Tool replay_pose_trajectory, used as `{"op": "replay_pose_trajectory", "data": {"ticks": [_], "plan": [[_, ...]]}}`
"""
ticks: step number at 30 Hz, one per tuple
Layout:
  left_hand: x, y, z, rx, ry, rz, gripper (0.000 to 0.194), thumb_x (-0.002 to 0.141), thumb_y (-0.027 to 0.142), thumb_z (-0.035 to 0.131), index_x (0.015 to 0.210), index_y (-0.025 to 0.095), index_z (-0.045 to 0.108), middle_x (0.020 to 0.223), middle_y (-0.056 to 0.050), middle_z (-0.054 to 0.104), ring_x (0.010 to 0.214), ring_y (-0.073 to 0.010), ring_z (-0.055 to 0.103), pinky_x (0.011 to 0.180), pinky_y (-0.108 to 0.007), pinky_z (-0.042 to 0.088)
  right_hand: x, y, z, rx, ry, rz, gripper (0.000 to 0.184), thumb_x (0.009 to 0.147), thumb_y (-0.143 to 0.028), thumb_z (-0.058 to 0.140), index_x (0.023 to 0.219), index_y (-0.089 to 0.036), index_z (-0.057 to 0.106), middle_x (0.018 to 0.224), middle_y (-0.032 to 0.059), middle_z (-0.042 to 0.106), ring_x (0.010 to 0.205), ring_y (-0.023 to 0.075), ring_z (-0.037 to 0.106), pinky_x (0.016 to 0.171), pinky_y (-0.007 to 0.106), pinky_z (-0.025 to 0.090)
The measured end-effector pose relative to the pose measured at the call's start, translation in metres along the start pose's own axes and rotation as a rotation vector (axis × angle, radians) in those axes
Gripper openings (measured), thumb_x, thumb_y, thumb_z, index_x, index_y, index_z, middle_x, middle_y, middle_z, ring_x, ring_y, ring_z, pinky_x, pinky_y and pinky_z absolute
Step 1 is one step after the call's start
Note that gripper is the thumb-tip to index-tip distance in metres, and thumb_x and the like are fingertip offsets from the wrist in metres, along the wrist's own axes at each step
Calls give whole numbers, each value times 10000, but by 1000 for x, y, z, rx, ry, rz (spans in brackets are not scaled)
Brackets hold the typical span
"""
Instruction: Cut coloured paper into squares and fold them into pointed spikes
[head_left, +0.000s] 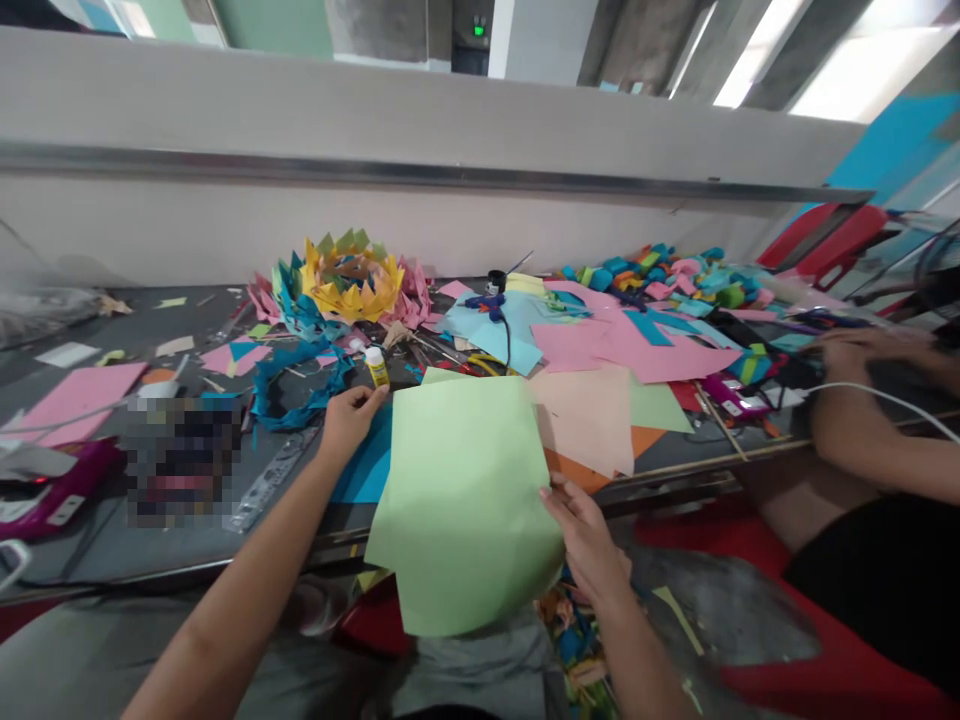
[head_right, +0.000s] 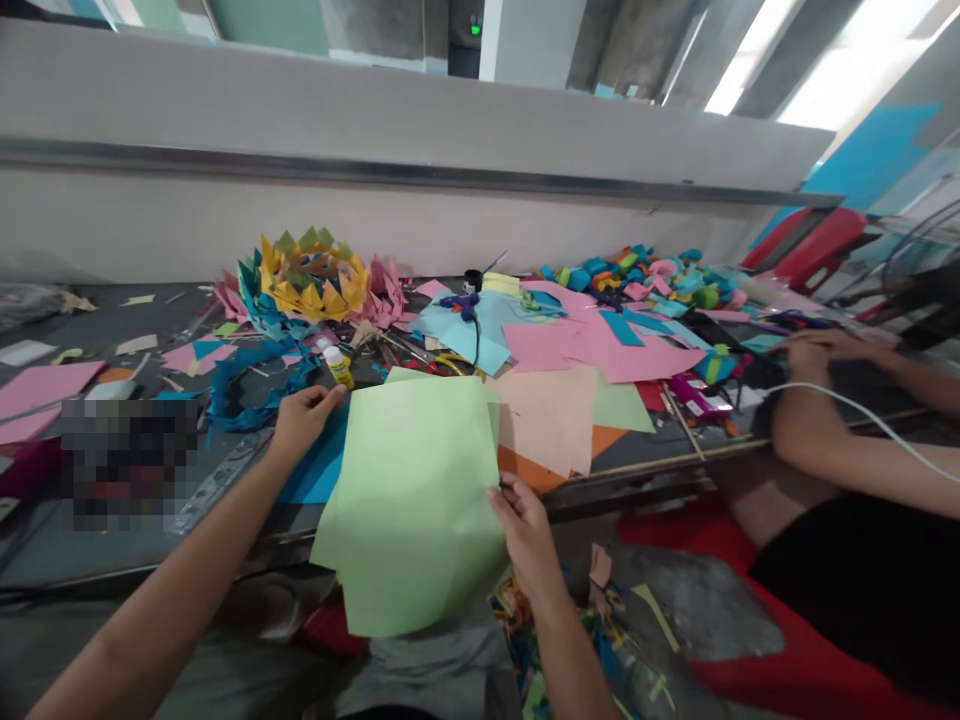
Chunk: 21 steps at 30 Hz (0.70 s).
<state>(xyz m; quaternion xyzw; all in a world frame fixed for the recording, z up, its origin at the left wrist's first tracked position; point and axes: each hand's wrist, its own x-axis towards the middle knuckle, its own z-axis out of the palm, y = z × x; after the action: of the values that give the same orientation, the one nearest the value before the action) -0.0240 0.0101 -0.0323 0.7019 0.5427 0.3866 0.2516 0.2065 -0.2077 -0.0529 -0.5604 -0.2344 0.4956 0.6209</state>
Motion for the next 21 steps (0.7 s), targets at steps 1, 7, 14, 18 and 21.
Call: {"op": "replay_pose_trajectory", "data": {"ticks": [1, 7, 14, 18, 21], "plan": [[-1, 0, 0, 7, -8, 14, 311, 751, 406, 506, 807, 134, 647, 762, -40, 676, 666, -163, 598, 580, -223, 451, 0, 0, 3, -16, -18, 18, 358, 694, -408, 684, 960, -199, 566, 858, 46, 694, 784, 224, 640, 712, 317, 487], [-4, 6, -2, 73, -83, 46, 256, 742, 262, 492, 933, 170, 635, 1011, -77, 658, 952, -226, 588, 840, -286, 430, 6, -3, 9, -86, -55, -28, 621, 718, -403, 652, 1256, -233, 391, 1090, 85, 643, 937, 247, 615, 778, 358, 483], [-21, 26, 4, -4, -260, -104, 296, 705, 395, 594, 913, 190, 639, 871, -62, 681, 809, -242, 621, 687, -284, 455, 8, -4, -10, -441, 55, -86, 458, 759, -448, 574, 1150, -209, 583, 1084, 63, 619, 1015, 249, 539, 808, 318, 441], [-25, 35, 16, -148, -342, -272, 565, 632, 403, 683, 1120, 156, 541, 976, -102, 656, 757, -227, 628, 573, -268, 467, 6, -8, -4, -576, -46, -33, 567, 779, -458, 542, 1244, -135, 516, 565, -13, 514, 549, 175, 483, 533, 283, 400], [-25, 43, 21, -298, -395, -406, 684, 629, 395, 693, 1220, 155, 447, 1084, -134, 624, 740, -226, 645, 543, -283, 491, 8, -8, 3, -645, -60, -52, 625, 768, -466, 537, 1261, -83, 498, 471, -57, 361, 457, 148, 368, 467, 275, 346]]}}
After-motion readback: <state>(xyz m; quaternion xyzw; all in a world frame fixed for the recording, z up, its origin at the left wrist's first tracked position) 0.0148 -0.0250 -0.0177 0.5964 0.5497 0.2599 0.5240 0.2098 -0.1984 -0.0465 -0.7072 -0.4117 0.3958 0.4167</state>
